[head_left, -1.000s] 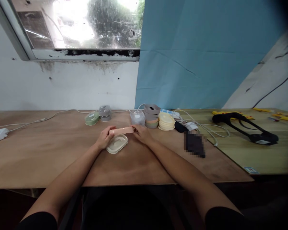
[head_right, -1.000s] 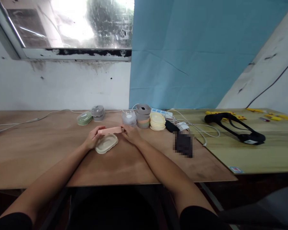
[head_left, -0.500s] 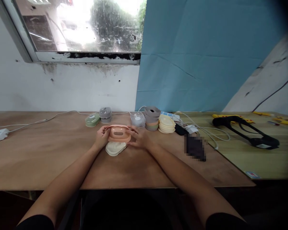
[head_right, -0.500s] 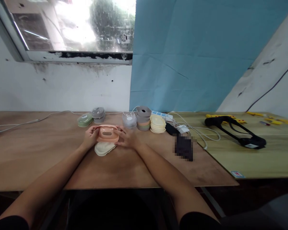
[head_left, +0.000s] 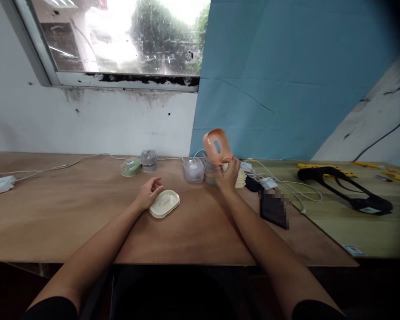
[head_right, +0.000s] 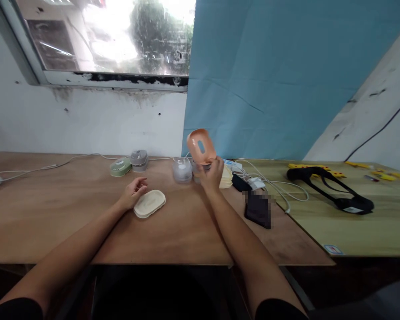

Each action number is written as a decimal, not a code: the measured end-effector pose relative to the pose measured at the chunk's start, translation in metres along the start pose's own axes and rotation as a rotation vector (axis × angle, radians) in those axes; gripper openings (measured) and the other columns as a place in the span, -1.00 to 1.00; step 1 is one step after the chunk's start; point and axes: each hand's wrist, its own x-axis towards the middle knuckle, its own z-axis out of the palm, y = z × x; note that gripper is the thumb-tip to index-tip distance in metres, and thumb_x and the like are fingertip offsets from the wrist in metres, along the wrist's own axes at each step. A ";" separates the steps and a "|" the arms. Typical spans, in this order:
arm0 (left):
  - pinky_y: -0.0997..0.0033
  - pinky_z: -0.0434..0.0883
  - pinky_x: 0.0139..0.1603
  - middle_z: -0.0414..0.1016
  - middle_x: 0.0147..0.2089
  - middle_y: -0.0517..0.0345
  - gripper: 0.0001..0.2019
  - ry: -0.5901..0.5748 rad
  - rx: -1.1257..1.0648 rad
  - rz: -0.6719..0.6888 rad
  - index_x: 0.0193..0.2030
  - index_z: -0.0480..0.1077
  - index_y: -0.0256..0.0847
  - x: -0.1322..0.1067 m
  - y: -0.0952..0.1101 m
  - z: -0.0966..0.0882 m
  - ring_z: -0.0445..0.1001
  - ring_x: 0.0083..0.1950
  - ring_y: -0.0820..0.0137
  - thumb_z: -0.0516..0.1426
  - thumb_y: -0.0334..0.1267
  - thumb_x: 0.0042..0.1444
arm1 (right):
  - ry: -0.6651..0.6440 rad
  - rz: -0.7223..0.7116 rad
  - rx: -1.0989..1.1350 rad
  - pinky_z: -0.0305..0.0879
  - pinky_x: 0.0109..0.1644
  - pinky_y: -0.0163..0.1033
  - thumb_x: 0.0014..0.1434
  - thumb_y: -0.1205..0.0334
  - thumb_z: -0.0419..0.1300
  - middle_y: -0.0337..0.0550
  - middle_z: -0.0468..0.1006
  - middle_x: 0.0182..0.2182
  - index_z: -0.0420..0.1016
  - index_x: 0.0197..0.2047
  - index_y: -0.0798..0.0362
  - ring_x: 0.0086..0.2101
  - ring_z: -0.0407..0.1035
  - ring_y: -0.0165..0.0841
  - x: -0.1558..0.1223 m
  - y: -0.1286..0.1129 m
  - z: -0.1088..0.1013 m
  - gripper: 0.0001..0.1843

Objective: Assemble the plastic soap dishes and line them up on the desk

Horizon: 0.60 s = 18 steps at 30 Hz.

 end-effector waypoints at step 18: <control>0.19 0.43 -0.09 0.44 -0.07 -0.07 -0.51 -0.139 0.196 0.103 0.08 0.33 -0.24 -0.002 0.001 -0.002 0.46 -0.12 0.25 0.11 0.07 0.15 | -0.170 0.251 -0.224 0.23 0.03 -0.02 -0.11 -0.24 0.27 0.05 0.30 -0.12 0.42 -0.35 0.10 -0.11 0.26 -0.15 0.049 0.011 0.022 -0.47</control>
